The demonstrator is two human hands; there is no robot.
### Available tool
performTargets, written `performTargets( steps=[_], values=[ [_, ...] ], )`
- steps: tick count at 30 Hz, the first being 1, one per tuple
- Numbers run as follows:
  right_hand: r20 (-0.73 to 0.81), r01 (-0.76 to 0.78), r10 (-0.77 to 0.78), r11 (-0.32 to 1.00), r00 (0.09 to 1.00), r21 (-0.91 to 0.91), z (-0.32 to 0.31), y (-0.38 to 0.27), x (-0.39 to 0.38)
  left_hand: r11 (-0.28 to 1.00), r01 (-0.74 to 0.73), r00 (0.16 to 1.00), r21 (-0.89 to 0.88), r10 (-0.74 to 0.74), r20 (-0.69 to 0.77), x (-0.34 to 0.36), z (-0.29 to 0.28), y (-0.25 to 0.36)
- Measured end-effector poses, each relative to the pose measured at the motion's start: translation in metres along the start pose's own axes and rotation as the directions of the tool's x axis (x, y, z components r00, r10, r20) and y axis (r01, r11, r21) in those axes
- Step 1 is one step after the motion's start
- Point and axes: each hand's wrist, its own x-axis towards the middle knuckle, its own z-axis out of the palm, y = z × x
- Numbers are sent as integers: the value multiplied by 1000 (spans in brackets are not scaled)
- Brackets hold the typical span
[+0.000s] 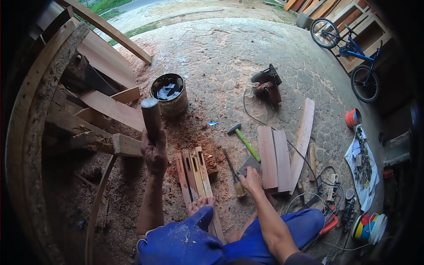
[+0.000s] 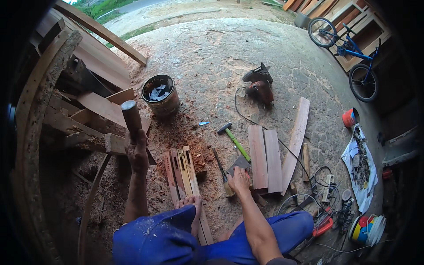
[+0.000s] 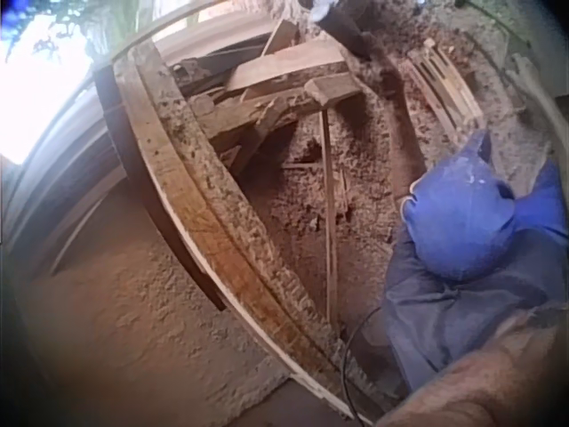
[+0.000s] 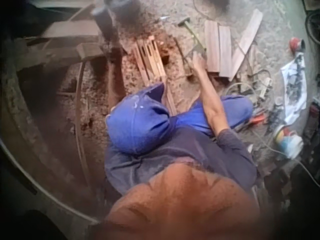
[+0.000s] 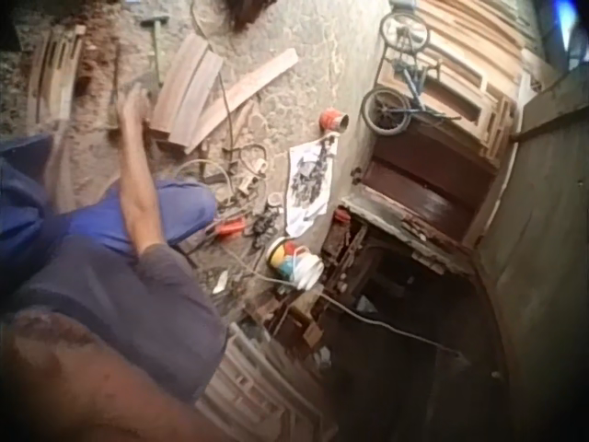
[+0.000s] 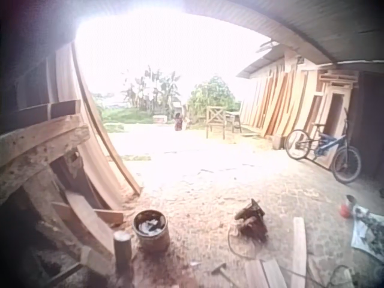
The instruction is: The person carves rectangular slots into wood blocks by striking a small axe-like tool with a mallet while using their bare foot to hold the wood steady on the ground.
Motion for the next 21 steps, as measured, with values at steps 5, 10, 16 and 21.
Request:
performTargets(
  steps=[5, 10, 16, 21],
  values=[
    [119, -69, 89, 984, 989, -161, 25, -12, -24, 971, 168, 985, -170, -172, -13, -2, -4, 2],
    [-303, -6, -82, 960, 949, -278, 43, 44, -20, 903, 118, 989, -414, -146, -36, -5, -12, 10],
    [-4, 17, -22, 898, 1000, -440, 32, 49, -19, 957, 75, 995, -282, -90, -39, -3, -15, 16],
    [192, 11, 81, 899, 978, -437, 21, 53, -3, 933, 107, 994, -345, -87, 71, -1, -22, 13]
  ],
)
